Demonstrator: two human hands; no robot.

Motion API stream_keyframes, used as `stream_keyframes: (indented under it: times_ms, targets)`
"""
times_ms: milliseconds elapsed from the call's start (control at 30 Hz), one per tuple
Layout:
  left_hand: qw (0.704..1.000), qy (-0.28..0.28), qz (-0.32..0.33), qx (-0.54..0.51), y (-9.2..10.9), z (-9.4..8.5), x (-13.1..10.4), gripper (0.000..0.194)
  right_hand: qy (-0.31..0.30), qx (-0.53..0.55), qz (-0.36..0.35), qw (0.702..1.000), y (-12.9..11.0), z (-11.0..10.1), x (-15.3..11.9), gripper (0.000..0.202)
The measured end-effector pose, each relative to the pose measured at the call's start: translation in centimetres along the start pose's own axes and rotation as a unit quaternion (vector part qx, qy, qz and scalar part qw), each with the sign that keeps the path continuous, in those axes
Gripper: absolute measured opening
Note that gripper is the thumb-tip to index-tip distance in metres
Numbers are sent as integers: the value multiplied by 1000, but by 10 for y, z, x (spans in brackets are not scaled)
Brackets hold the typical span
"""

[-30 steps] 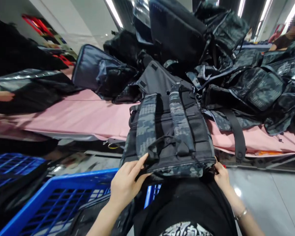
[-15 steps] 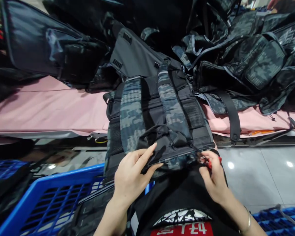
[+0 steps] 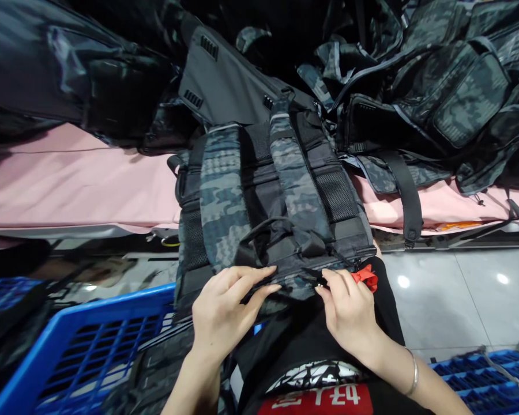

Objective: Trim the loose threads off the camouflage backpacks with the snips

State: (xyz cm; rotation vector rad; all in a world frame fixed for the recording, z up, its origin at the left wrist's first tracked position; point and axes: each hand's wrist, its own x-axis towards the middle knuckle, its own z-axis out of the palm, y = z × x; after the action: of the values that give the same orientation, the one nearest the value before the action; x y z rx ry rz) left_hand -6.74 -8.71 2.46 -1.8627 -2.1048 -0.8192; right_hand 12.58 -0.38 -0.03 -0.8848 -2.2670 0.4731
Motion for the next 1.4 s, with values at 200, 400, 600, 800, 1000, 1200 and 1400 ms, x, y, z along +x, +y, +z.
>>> stream_keyframes:
  times_ms: [200, 400, 600, 800, 1000, 1200, 1400]
  targets:
    - [1000, 4, -3, -7, 0, 1, -1, 19, -24, -17, -14, 999, -6, 1, 4, 23]
    - [1000, 3, -10, -8, 0, 1, -2, 19, -44, -25, -8, 999, -8, -4, 5, 22]
    - [1000, 7, -11, -3, 1, 1, -2, 20, -51, -10, -10, 999, -9, -6, 7, 21]
    - [1000, 10, -8, 3, 1, 1, -2, 19, -69, 97, 7, 993, -8, -2, 7, 18]
    - [1000, 8, -10, 5, 1, 1, -2, 20, -59, 152, 68, 984, -4, -3, 4, 15]
    - [1000, 4, -19, -2, 3, -1, -1, 15, 1, 96, 17, 995, 4, 3, -2, 18]
    - [998, -38, -40, -42, 7, -6, 4, 16, 43, 41, -28, 998, 13, 15, -10, 17]
